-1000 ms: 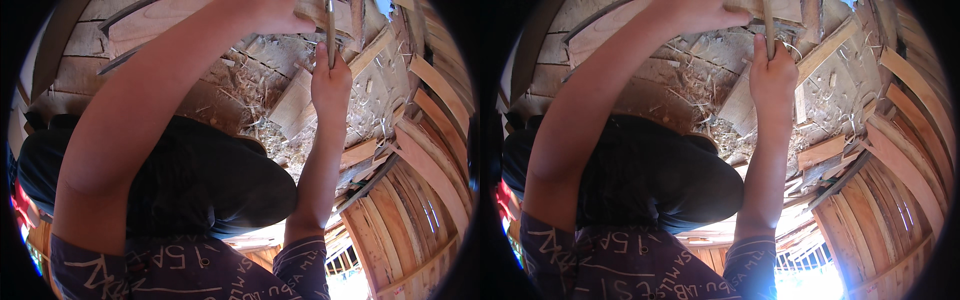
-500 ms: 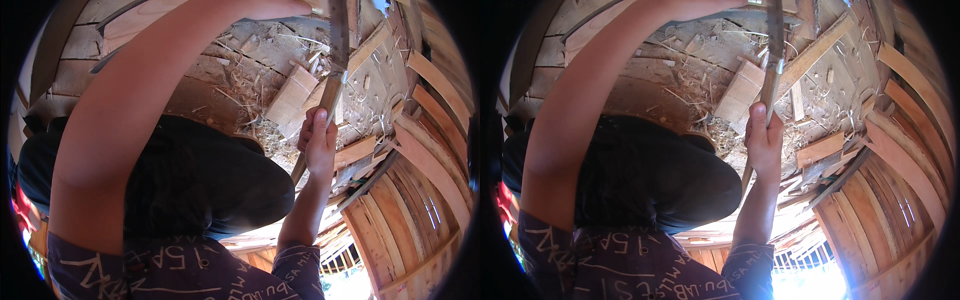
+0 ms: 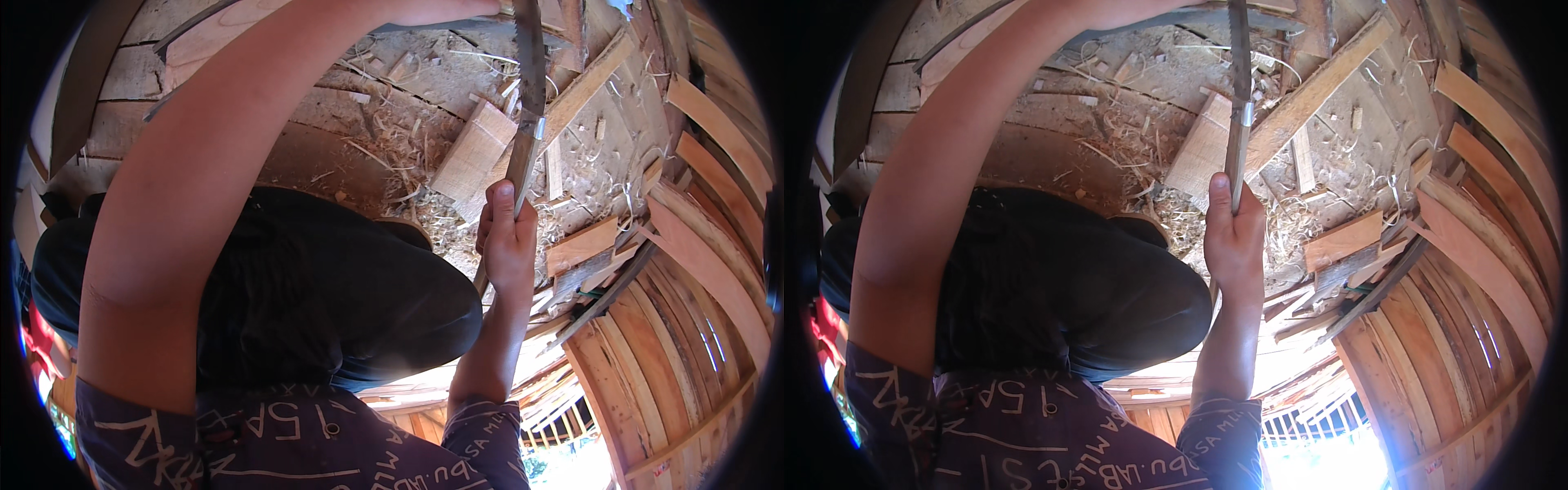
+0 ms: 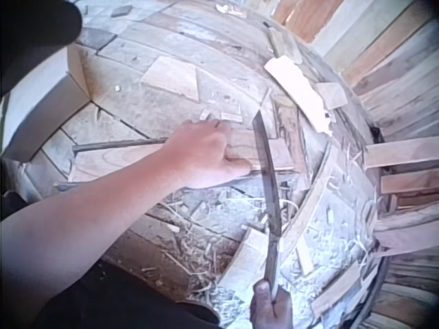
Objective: The person saws a piece of wood by hand, turns the wood over, and continues sawing.
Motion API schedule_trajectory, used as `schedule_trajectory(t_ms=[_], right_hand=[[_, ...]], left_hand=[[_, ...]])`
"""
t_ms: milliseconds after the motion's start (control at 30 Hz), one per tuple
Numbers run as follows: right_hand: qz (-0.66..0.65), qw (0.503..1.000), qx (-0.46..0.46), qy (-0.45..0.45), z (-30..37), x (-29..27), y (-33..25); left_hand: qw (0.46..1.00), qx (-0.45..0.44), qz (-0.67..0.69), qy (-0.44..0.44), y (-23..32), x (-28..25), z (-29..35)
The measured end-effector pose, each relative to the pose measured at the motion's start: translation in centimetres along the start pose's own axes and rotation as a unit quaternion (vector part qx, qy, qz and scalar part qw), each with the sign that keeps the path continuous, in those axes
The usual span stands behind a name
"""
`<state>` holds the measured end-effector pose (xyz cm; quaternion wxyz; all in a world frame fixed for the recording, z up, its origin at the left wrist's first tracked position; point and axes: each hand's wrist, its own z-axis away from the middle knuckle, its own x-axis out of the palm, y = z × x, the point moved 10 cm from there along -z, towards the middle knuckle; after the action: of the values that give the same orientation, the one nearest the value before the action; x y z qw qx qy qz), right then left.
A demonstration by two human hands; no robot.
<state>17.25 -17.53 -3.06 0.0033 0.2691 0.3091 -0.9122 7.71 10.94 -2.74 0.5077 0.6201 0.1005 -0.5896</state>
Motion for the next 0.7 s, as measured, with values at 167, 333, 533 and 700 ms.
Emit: schedule_trajectory(t_ms=[167, 333, 533, 700], right_hand=[[0.057, 0.998, -0.006, -0.004, -0.6, 0.2, -1.8], [0.067, 0.998, 0.015, 0.014, -0.8, -0.9, -1.1], [0.091, 0.996, 0.004, -0.002, -3.1, -0.2, -3.3], [0.11, 0.994, -0.006, 0.018, -7.9, 0.7, -7.0]], left_hand=[[0.999, -0.004, -0.024, 0.022, -0.8, -0.4, 0.2], [0.998, 0.013, -0.021, 0.056, 0.1, -0.2, 0.3], [0.996, 0.037, -0.052, 0.057, -0.1, -0.5, 0.6], [0.994, 0.05, -0.003, 0.097, 0.4, -0.2, 1.3]])
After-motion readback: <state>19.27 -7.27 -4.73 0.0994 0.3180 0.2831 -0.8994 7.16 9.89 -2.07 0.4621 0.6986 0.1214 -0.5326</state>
